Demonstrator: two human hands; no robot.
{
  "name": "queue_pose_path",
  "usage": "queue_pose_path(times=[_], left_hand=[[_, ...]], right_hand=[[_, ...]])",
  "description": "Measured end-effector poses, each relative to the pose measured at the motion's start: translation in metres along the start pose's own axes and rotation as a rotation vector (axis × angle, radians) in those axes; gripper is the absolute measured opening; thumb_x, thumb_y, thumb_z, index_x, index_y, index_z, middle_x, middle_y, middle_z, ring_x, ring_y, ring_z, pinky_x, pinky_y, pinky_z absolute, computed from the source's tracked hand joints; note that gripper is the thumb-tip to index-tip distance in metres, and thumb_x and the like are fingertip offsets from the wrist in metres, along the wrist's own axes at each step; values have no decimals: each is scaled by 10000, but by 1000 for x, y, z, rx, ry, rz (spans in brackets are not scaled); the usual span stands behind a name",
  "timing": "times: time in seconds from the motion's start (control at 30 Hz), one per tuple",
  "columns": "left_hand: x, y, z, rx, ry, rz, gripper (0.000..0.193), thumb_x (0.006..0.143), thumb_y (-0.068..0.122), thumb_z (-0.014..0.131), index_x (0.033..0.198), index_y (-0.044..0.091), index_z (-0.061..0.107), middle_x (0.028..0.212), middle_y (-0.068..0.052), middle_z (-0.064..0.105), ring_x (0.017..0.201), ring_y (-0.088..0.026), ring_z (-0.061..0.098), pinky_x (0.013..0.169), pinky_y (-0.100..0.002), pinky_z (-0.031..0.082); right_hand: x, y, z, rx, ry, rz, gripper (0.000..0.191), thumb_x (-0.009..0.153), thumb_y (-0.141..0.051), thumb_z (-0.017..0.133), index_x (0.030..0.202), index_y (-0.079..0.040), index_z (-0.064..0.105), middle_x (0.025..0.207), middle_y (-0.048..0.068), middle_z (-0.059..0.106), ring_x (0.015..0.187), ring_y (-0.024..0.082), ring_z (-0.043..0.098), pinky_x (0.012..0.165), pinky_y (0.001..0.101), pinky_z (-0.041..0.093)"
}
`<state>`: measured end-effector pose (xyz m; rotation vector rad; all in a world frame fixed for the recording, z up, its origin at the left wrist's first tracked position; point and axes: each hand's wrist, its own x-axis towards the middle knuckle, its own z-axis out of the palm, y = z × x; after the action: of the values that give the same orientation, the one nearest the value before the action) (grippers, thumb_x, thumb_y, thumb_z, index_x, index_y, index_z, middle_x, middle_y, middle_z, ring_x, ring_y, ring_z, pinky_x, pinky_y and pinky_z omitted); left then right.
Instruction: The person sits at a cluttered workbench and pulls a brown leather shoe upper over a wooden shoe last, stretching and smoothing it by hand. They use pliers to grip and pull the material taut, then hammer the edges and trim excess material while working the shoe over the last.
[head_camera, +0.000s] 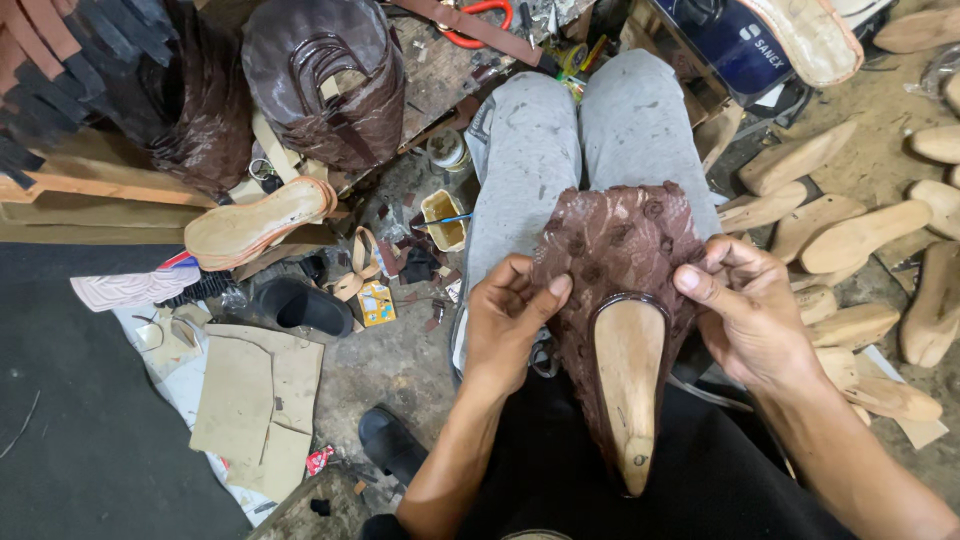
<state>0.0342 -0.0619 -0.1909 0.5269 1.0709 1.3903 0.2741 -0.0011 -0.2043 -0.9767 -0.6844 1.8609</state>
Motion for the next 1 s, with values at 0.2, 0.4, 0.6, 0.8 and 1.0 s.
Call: queue_pose_path(times=[0.2,0.4,0.6,0.8,1.0], left_hand=[[2,-3,-3,73,4,56,74,987,36,701,960,30,632,909,3,688,850,-53,600,790,-220,495],[6,-23,-14,-1,-10,75,202,1033,96,681,857,63,589,820,30,622,799,-43,529,765,-209,428],[12,-28,-17,-18,-13,65,206,1026,75,688,844,63,592,793,23,615,759,-51,513,732,-217,416],[13,-27,-18,-97,-29,42,193,1013,64,677,859,86,563,828,29,610,805,-48,527,763,-211,429],[15,-20,-15,-75,-73,60,189,1047,49,679,889,62,576,828,27,595,799,-48,504,752,-211,415]], right_hand=[[2,-4,0,-57,-21,11,94,948,-38,740,972,-53,651,895,11,676,825,92,617,778,277,503],[6,0,1,-29,-59,-41,94,1005,-55,712,978,-80,626,892,-24,638,841,70,579,798,259,473],[8,-1,4,-23,-38,-29,82,1003,-48,697,978,-80,626,896,-26,639,845,68,584,794,254,477],[8,-1,7,-65,-36,-34,96,1003,-33,695,961,-78,622,891,-19,643,840,72,588,791,257,481],[9,2,6,-19,-52,-14,92,1008,-29,694,962,-76,631,889,-20,641,842,75,586,800,261,474]])
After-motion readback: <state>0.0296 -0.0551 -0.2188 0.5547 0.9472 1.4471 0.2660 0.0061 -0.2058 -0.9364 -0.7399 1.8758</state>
